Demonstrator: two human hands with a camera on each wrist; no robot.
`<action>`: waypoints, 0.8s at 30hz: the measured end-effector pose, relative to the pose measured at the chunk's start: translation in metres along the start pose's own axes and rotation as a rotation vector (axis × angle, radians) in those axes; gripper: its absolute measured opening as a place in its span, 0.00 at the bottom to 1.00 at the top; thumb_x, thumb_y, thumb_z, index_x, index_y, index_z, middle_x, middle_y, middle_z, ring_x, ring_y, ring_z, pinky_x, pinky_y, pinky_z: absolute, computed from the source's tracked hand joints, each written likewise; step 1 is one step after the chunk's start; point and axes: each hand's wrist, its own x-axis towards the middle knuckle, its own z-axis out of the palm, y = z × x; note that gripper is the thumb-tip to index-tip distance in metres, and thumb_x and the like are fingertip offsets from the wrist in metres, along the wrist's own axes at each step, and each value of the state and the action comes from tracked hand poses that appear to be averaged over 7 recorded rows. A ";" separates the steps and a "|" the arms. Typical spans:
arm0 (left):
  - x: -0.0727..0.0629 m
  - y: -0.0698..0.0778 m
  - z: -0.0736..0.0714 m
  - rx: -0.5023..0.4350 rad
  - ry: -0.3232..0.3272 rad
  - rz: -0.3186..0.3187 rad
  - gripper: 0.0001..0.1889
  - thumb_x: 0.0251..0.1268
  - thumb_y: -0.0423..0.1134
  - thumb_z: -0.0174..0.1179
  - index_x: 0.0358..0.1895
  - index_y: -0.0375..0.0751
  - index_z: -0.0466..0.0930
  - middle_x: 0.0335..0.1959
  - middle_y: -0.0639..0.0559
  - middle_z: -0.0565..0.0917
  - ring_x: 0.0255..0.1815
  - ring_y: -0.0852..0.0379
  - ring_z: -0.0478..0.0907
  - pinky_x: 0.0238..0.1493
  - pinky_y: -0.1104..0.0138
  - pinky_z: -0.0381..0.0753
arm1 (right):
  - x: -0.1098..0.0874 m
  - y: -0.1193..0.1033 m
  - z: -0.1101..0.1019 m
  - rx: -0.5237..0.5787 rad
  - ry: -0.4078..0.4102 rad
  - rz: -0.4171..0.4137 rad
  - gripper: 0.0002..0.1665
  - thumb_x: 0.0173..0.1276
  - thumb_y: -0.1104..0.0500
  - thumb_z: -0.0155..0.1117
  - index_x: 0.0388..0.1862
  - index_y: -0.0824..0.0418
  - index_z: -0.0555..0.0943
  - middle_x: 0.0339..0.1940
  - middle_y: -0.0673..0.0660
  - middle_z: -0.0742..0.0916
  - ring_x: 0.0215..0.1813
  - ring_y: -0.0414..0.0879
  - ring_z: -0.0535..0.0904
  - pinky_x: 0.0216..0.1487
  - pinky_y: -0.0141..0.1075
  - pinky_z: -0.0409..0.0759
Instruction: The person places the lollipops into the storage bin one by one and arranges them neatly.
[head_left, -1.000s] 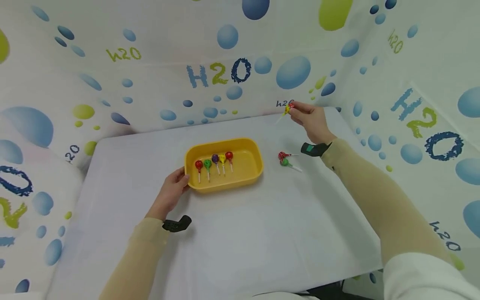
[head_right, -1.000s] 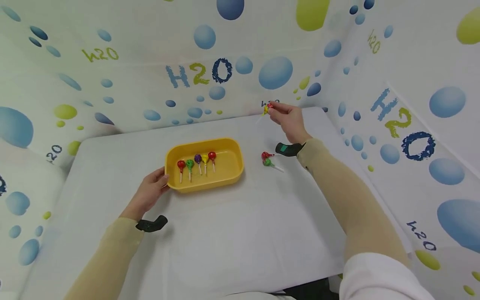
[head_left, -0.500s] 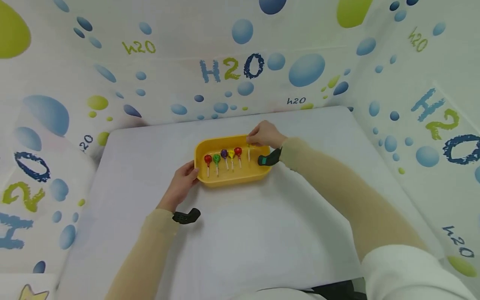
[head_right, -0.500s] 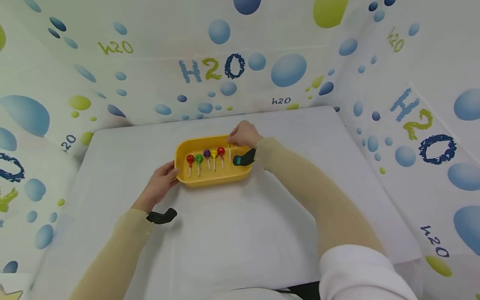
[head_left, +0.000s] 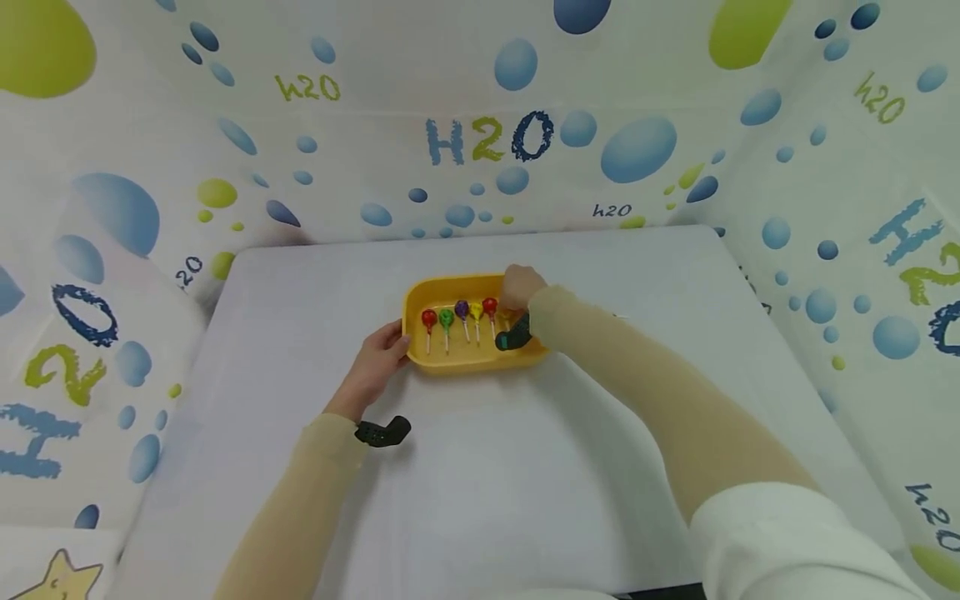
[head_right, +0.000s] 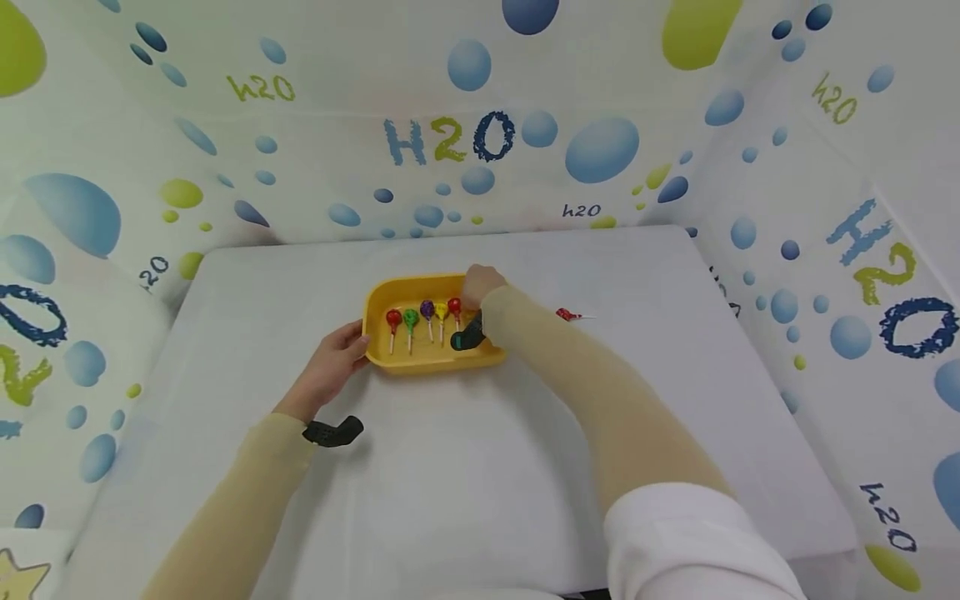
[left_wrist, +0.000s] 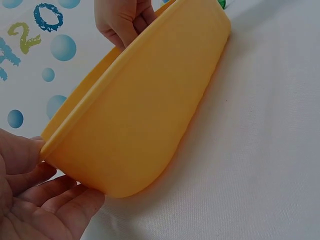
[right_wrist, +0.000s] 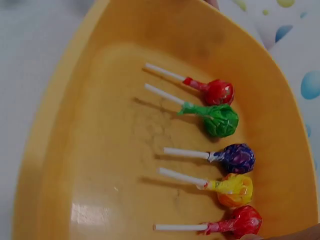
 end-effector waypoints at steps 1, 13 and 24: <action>0.000 0.000 0.000 0.002 -0.004 0.002 0.29 0.85 0.36 0.42 0.82 0.35 0.49 0.81 0.36 0.61 0.77 0.42 0.66 0.77 0.52 0.69 | 0.000 0.000 0.001 0.008 -0.001 0.006 0.22 0.72 0.57 0.67 0.60 0.66 0.78 0.53 0.60 0.85 0.43 0.49 0.80 0.37 0.33 0.79; 0.000 0.001 -0.001 0.013 0.007 -0.021 0.30 0.85 0.38 0.44 0.83 0.38 0.49 0.81 0.40 0.61 0.78 0.44 0.66 0.76 0.53 0.70 | 0.005 0.003 0.004 -0.003 0.034 -0.027 0.15 0.71 0.59 0.64 0.53 0.66 0.78 0.48 0.60 0.85 0.40 0.49 0.78 0.39 0.35 0.79; -0.001 0.003 0.000 -0.008 -0.011 -0.027 0.30 0.85 0.37 0.42 0.83 0.36 0.46 0.82 0.39 0.57 0.81 0.44 0.60 0.78 0.53 0.67 | 0.003 0.004 0.005 -0.016 0.020 -0.033 0.25 0.70 0.59 0.68 0.62 0.68 0.77 0.53 0.60 0.86 0.44 0.49 0.81 0.51 0.38 0.87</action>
